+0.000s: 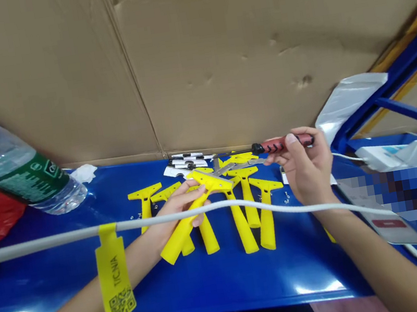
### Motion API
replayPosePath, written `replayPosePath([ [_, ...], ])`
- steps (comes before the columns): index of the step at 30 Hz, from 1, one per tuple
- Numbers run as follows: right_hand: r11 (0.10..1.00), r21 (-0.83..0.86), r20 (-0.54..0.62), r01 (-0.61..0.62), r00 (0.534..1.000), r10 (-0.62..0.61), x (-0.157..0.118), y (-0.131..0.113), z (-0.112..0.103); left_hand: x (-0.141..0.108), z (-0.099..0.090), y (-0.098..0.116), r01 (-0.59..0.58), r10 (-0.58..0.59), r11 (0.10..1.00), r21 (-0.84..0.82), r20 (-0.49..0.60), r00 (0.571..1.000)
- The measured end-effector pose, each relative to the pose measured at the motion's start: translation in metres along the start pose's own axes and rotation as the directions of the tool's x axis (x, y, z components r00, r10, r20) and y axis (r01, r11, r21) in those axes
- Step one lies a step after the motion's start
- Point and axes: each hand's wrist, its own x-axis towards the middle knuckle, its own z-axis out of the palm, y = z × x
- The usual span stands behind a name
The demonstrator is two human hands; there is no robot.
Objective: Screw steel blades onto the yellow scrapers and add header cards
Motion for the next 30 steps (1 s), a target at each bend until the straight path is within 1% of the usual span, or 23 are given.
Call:
replayPosePath([
  [5, 0.998, -0.027, 0.038, -0.062, 0.997, 0.063, -0.012, -0.007, 0.006, -0.003, 0.003, 0.002, 0.034, -0.034, 0.999, -0.017, -0.020, 0.999],
  [11, 0.997, -0.054, 0.072, -0.057, 0.996, 0.061, -0.019, -0.018, 0.010, -0.001, 0.002, -0.003, 0.045, -0.053, 0.995, -0.087, -0.099, 0.994],
  [14, 0.996, -0.085, 0.083, -0.038, 0.996, 0.045, -0.023, -0.024, 0.013, 0.000, 0.000, -0.005, 0.056, -0.067, 0.992, -0.115, -0.101, 0.993],
  [19, 0.988, -0.151, 0.093, 0.027, 0.996, -0.014, -0.028, -0.032, 0.019, -0.003, 0.000, -0.009, -0.007, -0.011, 0.991, -0.132, -0.130, 0.991],
  [23, 0.987, -0.145, 0.107, 0.067, 0.993, -0.052, -0.028, -0.034, 0.023, -0.004, 0.002, -0.008, -0.012, -0.005, 0.991, -0.134, -0.125, 0.992],
  [30, 0.991, -0.098, 0.134, 0.087, 0.988, -0.073, -0.029, -0.036, 0.026, -0.003, 0.002, -0.006, 0.000, -0.018, 0.991, -0.134, -0.131, 0.991],
])
